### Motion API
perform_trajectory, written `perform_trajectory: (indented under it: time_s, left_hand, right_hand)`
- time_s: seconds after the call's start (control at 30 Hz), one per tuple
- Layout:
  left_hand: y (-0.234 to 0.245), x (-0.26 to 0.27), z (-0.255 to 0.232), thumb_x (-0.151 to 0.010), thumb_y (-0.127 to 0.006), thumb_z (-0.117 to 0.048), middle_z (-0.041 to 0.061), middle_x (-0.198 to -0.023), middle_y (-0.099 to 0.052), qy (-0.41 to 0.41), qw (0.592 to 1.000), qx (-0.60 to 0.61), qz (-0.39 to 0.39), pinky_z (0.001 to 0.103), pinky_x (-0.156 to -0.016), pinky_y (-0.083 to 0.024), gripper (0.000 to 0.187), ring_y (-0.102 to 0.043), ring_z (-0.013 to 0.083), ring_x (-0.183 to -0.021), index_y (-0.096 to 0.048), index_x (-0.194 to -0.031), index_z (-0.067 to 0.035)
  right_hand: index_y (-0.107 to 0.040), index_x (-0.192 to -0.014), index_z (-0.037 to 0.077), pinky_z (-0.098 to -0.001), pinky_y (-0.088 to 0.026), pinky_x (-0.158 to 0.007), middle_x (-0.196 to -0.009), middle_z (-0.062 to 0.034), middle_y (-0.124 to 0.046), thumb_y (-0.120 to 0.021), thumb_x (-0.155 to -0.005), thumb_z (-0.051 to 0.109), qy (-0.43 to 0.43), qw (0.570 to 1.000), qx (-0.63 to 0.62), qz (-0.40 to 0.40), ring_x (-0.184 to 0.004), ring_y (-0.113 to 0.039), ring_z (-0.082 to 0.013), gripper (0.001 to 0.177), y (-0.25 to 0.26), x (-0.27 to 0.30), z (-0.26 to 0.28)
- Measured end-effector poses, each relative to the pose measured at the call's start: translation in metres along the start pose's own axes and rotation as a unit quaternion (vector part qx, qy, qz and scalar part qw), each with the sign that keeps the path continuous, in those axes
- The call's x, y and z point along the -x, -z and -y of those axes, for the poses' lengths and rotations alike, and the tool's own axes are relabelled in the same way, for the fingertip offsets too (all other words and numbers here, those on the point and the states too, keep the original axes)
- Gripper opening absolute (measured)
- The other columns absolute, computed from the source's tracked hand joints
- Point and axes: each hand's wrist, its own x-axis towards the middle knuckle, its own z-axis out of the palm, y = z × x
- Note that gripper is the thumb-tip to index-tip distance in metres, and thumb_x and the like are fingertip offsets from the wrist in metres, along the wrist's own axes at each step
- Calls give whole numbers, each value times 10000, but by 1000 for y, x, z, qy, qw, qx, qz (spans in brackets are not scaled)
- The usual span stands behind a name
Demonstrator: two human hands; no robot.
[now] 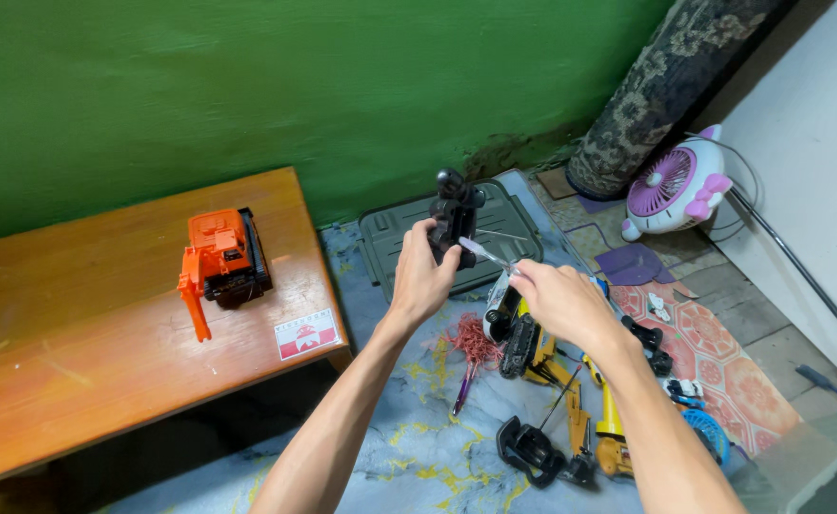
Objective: The person cleans a black and orange remote control using a toothbrush and a pink duster. They scrub the buttons and crevices of the remote, then use the duster to wipe the surface. The remote is handled throughout the clip, and the cleaning tools are used repeatedly.
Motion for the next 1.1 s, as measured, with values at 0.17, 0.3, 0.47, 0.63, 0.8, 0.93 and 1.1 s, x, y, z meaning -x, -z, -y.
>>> perform_trajectory:
  time_s: [0.17, 0.3, 0.47, 0.63, 0.8, 0.93, 1.1]
  left_hand:
    - [-5, -3, -5, -913, -666, -245, 243, -1185, -588, -6, 1000, 20, 12, 458, -903, -506, 559, -647, 372, -1017, -459, -1351, 35]
    - [1, -4, 2, -915, -680, -218, 245, -1176, -590, -46, 999, 14, 14, 460, -892, -512, 537, -647, 377, -1027, -473, -1341, 35]
    - [12, -7, 17, -904, -682, -201, 240, -1186, -568, -41, 999, 27, -12, 460, -858, -515, 543, -644, 375, -993, -473, -1353, 19]
    - [20, -8, 29, -897, -688, -212, 217, -1152, -583, 5, 1000, 29, 11, 445, -845, -516, 531, -646, 347, -926, -486, -1336, 10]
    - [8, -3, 25, -918, -675, -229, 221, -1158, -599, 8, 997, 67, 30, 428, -871, -512, 525, -643, 328, -976, -486, -1340, 20]
    - [7, -7, 19, -936, -673, -257, 214, -1170, -657, 67, 985, 151, 37, 403, -871, -521, 520, -659, 290, -1015, -505, -1340, 24]
    - [2, -4, 11, -1000, -569, -306, 156, -1041, -727, 181, 953, 227, 91, 323, -745, -552, 473, -678, 169, -828, -550, -1357, 4]
  right_hand:
    - [-630, -1053, 126, -594, -516, -627, -821, -182, -731, -561, -1001, 347, 21, 987, 96, -124, -756, -686, -467, 237, -5, 6, 15]
    - [-622, -1036, 107, -593, -502, -592, -812, -180, -730, -555, -1030, 315, 4, 985, 74, -159, -740, -681, -471, 218, -19, -2, 23]
    - [-648, -1048, 112, -612, -491, -676, -787, -227, -710, -544, -1022, 353, -23, 999, 21, -30, -812, -659, -490, 264, -23, -13, 31]
    - [-671, -1045, 137, -606, -515, -708, -827, -210, -719, -541, -988, 373, -32, 997, 66, 14, -838, -672, -477, 275, -15, -16, 50]
    - [-653, -1028, 109, -587, -527, -692, -810, -202, -714, -528, -1018, 384, -68, 980, 176, -56, -815, -690, -461, 303, 15, -8, 64]
    - [-640, -1059, 103, -602, -496, -661, -762, -240, -691, -525, -1015, 362, -63, 992, 58, -94, -771, -659, -502, 288, 19, -3, 59]
    - [-609, -1022, 98, -602, -477, -670, -735, -224, -693, -507, -1040, 384, -64, 995, 49, -63, -770, -670, -473, 304, 2, 8, 43]
